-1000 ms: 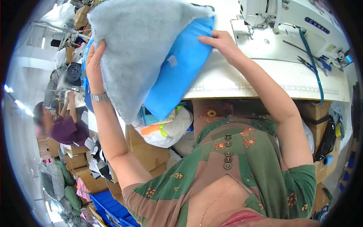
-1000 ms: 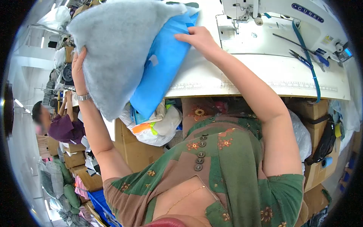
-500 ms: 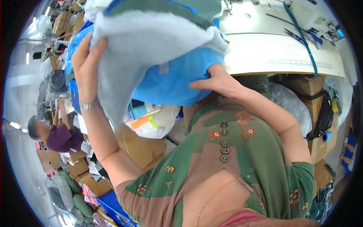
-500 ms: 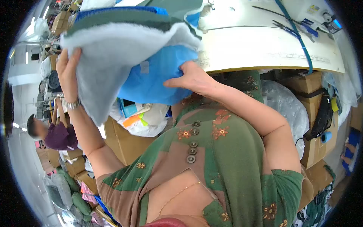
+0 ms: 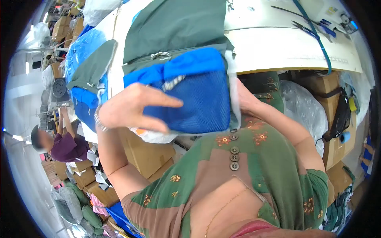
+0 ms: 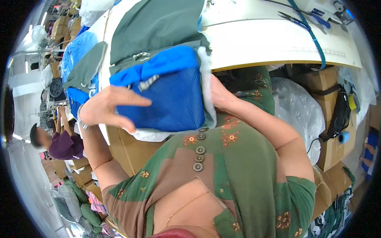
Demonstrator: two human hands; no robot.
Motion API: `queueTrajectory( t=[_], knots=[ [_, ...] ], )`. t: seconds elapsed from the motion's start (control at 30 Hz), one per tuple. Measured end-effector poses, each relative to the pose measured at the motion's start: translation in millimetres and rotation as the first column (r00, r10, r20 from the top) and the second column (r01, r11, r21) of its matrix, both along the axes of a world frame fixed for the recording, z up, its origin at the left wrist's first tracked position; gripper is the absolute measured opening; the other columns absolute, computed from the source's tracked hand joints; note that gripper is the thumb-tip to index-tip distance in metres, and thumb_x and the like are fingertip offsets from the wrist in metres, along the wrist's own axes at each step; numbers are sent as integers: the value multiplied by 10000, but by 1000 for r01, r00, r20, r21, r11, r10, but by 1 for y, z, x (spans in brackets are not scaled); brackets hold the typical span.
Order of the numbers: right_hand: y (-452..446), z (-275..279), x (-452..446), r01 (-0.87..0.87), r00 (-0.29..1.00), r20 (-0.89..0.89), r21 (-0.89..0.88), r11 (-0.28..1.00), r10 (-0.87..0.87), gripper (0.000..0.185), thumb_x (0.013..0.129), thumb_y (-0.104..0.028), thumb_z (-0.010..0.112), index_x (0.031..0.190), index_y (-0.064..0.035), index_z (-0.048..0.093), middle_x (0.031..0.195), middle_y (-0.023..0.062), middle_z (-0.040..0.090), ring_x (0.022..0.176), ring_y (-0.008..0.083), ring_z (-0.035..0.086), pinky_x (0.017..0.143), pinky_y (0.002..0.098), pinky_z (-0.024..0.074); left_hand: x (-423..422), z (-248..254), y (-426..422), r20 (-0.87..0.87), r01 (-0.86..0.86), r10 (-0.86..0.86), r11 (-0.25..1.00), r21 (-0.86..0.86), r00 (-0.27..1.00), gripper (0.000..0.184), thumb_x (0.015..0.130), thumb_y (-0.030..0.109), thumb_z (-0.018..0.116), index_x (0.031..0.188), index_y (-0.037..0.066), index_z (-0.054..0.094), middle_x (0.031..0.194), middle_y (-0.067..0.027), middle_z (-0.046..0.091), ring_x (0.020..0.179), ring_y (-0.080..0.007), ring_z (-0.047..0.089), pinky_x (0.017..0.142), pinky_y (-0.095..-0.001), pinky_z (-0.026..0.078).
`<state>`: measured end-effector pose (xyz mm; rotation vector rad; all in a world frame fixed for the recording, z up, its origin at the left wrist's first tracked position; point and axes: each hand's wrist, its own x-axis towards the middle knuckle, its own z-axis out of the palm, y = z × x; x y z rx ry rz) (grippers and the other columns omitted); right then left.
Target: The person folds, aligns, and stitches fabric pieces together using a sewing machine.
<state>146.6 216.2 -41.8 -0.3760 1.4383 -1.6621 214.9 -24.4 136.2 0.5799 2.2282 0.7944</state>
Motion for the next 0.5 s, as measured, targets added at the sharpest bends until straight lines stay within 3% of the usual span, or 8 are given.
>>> queueTrajectory(
  t=[0.07,0.13,0.2,0.27,0.3,0.33,0.4,0.5],
  knots=[
    [1,-18,4,-32,993,-112,-19,999,29,317,934,-114,532,1218,27,542,1082,82,609,946,127,565,832,301,502,-24,-26,10,-228,-136,159,984,114,961,399,877,302,667,1171,33,651,1217,-170,623,1123,-307,600,959,-384,457],
    [0,-19,6,-38,994,-98,11,999,39,281,932,-106,530,1178,25,568,1043,65,623,912,114,570,806,292,502,-57,-68,28,-452,-244,339,935,257,825,340,959,280,532,1209,76,638,1309,-173,559,1211,-307,533,1018,-374,407],
    [2,-16,6,-33,995,-90,37,999,36,249,931,-98,528,1139,23,594,1004,49,636,877,101,575,780,283,503,-83,-121,25,-533,-192,190,980,53,824,377,999,320,440,1273,118,601,1433,-171,438,1316,-296,427,1080,-361,333],
    [6,-9,9,204,978,-40,-61,977,-207,168,898,-91,563,937,38,664,850,41,663,760,112,590,684,292,499,-104,-138,15,-514,-231,231,971,64,826,405,1001,356,421,1297,132,582,1464,-170,395,1341,-297,393,1094,-357,312],
    [9,-6,6,255,962,136,-143,956,-236,153,894,-62,557,950,29,666,866,26,660,776,94,594,675,280,497,-115,-143,9,-490,-279,279,957,74,826,434,1003,391,402,1322,145,563,1495,-168,351,1366,-299,358,1108,-353,292],
    [10,5,1,320,940,162,-117,940,-300,178,910,-74,542,1000,29,656,873,22,659,758,90,596,677,270,500,-126,-144,1,-498,-299,277,953,37,822,470,1000,427,384,1369,167,516,1523,-165,303,1389,-313,322,1122,-366,273],
    [18,2,-6,202,971,142,-64,977,-191,337,1001,-271,465,1118,8,612,992,43,646,850,89,595,744,285,500,-138,-155,-4,-627,-410,270,908,-85,730,484,969,432,463,1376,175,504,1516,-169,313,1397,-330,302,1127,-395,267],
    [14,-9,2,206,978,51,-139,969,-201,392,987,-315,494,1060,53,607,941,45,640,826,84,570,726,300,494,-147,-157,-6,-696,-409,224,906,-110,682,526,922,427,555,1382,180,494,1502,-169,338,1401,-338,292,1127,-427,264]
  ],
)
